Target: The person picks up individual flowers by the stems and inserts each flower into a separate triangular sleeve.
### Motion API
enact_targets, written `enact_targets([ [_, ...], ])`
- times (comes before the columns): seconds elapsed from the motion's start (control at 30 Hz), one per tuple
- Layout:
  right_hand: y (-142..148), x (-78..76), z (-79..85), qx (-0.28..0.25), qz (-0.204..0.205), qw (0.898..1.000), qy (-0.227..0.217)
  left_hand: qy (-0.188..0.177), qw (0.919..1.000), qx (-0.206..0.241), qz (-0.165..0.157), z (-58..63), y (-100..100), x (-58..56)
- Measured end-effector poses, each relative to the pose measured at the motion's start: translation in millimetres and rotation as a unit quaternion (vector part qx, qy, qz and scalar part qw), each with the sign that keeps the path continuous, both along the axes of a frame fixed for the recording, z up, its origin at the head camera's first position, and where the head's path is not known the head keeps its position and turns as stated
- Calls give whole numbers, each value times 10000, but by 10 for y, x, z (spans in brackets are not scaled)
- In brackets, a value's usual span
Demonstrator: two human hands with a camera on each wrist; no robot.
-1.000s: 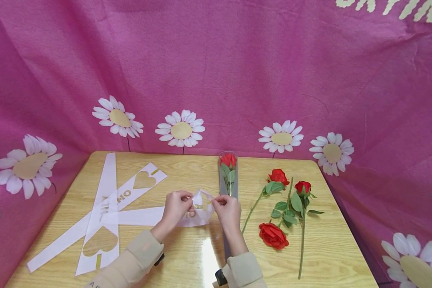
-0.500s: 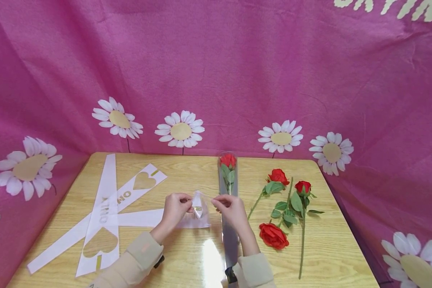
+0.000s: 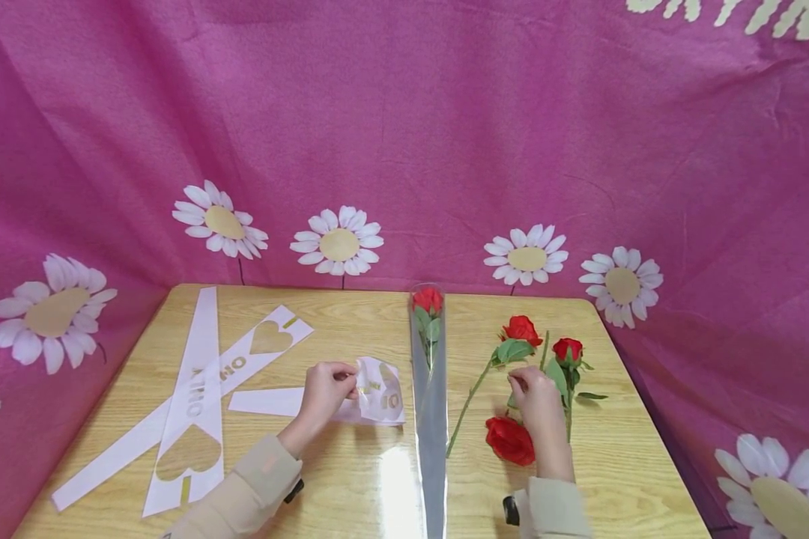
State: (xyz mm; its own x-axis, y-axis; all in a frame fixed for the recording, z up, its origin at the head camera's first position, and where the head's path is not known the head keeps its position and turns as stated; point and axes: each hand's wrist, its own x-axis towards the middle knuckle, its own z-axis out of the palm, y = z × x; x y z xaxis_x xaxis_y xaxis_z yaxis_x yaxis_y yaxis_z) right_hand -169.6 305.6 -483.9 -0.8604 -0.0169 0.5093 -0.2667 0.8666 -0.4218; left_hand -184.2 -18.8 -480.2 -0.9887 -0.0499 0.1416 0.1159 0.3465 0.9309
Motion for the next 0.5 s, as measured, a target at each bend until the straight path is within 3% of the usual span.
enact_targets([
  [0.1,194,51,-41,292,46,9954,-910,-3,10000,26,-33,-6,-6,-2],
  [0.2,325,80,-101,630,271,9870,-1450,10,10000,74,-65,-9,-10,-3],
  [0.5,460,98,-341,1213,1111,9693,-1829,-31,9999,106,-62,-23,-17,-11],
])
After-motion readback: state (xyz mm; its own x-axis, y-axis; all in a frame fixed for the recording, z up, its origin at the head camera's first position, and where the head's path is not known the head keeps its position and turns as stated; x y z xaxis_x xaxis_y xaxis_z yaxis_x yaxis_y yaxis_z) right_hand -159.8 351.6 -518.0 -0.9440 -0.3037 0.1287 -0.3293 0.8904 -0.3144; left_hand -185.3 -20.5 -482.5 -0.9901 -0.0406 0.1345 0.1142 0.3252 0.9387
